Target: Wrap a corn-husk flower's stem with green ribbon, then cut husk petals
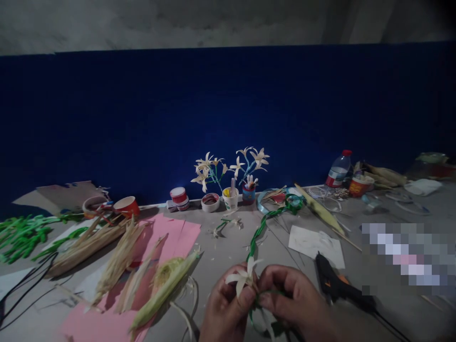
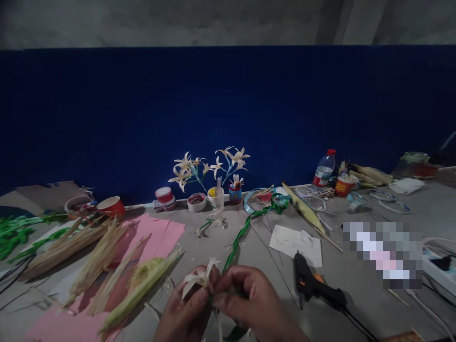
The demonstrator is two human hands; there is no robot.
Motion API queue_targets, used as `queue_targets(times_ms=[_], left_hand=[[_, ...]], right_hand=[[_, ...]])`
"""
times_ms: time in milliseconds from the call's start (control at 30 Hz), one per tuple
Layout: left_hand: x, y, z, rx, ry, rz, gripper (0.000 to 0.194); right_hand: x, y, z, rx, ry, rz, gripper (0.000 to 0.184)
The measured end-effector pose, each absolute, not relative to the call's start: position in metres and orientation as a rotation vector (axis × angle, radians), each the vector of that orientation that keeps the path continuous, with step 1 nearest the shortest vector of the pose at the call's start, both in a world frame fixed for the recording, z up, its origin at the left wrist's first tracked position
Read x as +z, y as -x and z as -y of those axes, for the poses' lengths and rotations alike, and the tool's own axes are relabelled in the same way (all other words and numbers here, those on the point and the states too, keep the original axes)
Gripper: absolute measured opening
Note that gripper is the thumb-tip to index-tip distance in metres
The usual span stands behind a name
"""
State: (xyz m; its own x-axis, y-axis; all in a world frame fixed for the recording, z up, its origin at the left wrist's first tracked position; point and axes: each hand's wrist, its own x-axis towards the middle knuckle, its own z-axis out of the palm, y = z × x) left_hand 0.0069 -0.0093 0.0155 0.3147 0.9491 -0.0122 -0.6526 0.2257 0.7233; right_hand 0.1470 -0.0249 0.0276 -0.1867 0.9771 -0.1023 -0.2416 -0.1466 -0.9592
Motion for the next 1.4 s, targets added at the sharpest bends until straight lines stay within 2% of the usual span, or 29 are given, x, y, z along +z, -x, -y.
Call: queue_targets(times_ms=[100, 267, 533, 667, 767, 967, 1067, 1167, 1300, 1400], left_hand=[[0.012, -0.006, 0.009, 1.176, -0.659, -0.496, 0.024], [0.002, -0.007, 0.006, 1.155, -0.646, -0.457, 0.025], [0.000, -0.008, 0.010, 1.224, -0.594, -0.586, 0.042], [0.009, -0.008, 0.012, 1.260, -0.612, -0.618, 0.027], [0.014, -0.008, 0.011, 1.214, -0.582, -0.594, 0.025], [0.012, -0.008, 0.012, 1.154, -0.595, -0.563, 0.033], [0.013, -0.008, 0.014, 1.159, -0.576, -0.604, 0.039], [0.017, -0.009, 0.015, 1.192, -0.540, -0.625, 0.035], [0.020, -0.010, 0.014, 1.227, -0.575, -0.645, 0.030], [0.020, -0.009, 0.013, 1.276, -0.673, -0.699, 0.029]], right_hand=[[0.026, -0.146, 0.024, 1.681, 1.011, 0.960, 0.041], [0.026, -0.142, 0.028, 1.636, 0.962, 0.883, 0.038], [0.027, -0.141, 0.032, 1.201, 1.102, 1.221, 0.008], [0.024, -0.144, 0.032, 1.134, 1.175, 1.299, 0.006], [0.025, -0.144, 0.029, 1.294, 1.077, 1.202, 0.009], [0.022, -0.146, 0.025, 1.609, 0.922, 0.988, 0.035], [0.019, -0.146, 0.025, 1.671, 0.946, 0.935, 0.042], [0.020, -0.143, 0.026, 1.713, 0.995, 0.863, 0.047], [0.025, -0.138, 0.030, 1.479, 1.011, 0.972, 0.040], [0.025, -0.137, 0.033, 1.206, 1.078, 1.061, 0.023]])
